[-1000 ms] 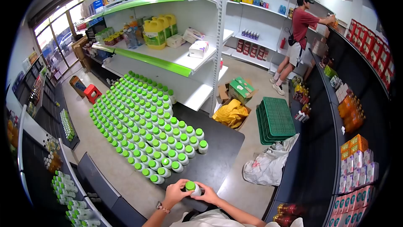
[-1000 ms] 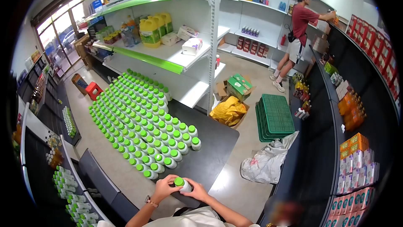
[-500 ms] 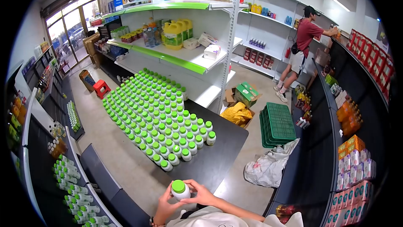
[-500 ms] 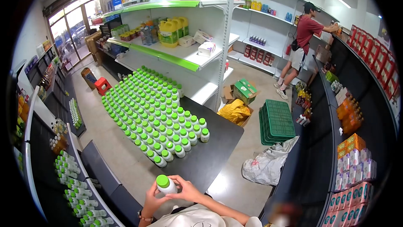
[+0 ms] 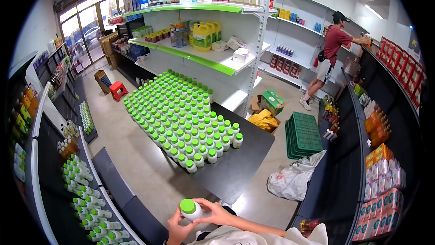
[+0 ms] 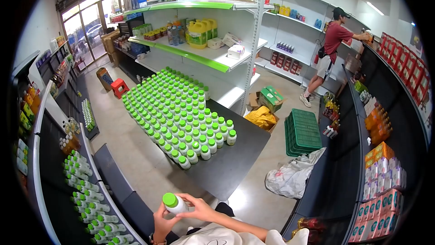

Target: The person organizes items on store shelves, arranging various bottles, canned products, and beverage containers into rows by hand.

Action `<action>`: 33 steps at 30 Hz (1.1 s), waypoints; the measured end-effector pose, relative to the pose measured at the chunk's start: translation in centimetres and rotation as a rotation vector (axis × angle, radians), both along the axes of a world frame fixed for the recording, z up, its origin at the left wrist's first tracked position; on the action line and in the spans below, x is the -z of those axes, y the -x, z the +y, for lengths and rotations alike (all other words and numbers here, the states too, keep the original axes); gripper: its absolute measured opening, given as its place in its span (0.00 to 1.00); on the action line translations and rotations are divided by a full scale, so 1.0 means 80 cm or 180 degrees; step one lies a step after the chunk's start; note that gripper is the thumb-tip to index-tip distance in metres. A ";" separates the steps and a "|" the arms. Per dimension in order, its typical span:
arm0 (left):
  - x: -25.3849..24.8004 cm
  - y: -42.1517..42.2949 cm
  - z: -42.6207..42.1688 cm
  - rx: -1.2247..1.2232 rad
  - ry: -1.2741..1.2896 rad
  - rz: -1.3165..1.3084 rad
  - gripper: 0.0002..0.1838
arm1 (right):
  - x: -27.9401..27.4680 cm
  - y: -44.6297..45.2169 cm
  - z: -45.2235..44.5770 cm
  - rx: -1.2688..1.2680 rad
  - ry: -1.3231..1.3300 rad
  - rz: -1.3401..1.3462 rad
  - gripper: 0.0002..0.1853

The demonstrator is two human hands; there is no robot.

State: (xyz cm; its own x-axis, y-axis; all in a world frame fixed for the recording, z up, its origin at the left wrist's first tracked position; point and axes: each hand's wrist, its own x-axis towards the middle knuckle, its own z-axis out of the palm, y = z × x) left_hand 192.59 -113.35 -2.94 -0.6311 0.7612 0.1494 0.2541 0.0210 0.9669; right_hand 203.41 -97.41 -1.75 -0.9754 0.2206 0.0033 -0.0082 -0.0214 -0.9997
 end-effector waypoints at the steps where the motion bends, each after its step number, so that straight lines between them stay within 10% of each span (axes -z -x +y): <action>1: -0.001 0.000 -0.006 -0.0005 -0.0013 -0.0018 0.35 | -0.001 0.000 -0.008 0.0013 0.0026 -0.0028 0.40; 33: 0.036 0.186 0.063 -0.0649 0.0371 -0.0661 0.43 | 0.023 0.241 0.094 -0.0410 0.0242 -0.0472 0.36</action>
